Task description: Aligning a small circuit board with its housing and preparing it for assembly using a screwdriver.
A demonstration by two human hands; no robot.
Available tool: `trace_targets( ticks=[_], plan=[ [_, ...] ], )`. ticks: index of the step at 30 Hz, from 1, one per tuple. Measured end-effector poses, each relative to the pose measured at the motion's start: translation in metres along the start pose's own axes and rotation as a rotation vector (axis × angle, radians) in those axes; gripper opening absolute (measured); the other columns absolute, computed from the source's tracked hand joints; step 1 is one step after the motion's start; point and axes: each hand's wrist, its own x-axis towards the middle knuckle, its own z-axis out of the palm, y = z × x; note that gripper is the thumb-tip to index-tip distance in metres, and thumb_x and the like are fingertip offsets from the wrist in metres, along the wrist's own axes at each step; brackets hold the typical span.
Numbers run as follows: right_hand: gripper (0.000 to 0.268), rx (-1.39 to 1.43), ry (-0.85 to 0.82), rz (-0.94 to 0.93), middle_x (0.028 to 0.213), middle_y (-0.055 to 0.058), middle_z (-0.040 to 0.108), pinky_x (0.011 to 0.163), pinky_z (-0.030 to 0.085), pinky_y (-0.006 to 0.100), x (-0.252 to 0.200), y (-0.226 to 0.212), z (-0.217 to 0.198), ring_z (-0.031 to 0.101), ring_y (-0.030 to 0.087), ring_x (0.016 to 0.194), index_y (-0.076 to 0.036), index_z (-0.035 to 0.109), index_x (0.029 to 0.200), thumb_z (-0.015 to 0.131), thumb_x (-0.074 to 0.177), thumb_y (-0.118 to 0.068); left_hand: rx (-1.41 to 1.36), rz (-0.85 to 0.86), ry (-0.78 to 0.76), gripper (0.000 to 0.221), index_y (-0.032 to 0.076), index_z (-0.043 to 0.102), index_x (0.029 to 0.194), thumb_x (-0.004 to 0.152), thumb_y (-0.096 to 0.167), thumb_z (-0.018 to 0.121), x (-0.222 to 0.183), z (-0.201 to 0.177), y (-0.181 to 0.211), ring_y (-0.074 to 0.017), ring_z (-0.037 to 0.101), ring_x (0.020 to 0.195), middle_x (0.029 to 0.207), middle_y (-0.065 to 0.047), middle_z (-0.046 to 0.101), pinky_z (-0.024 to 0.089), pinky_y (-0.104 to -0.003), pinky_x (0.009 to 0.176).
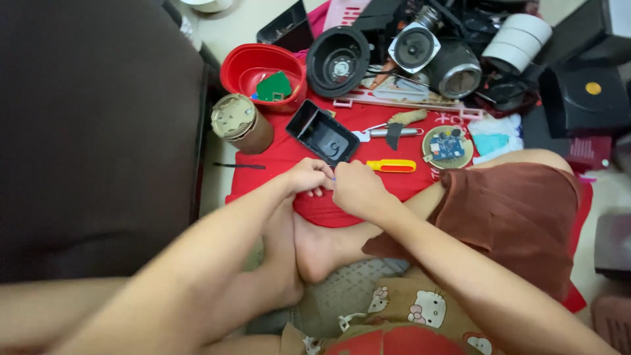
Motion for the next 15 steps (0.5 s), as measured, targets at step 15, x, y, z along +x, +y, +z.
trace_targets(
  ticks=[15],
  plan=[
    [0.018,-0.4,-0.23,-0.362,0.094,0.023,0.063,0.081,0.05,0.046,-0.007,-0.016,-0.027,0.062,0.037,0.09,0.002,0.063,0.096,0.06,0.079,-0.005,-0.503,0.042,0.783,0.037,0.02,0.066,0.101,0.069,0.002,0.063,-0.051,0.105,-0.016,-0.0183,0.066,0.075,0.085,-0.005,0.066,0.055,-0.03,0.068]
  ],
)
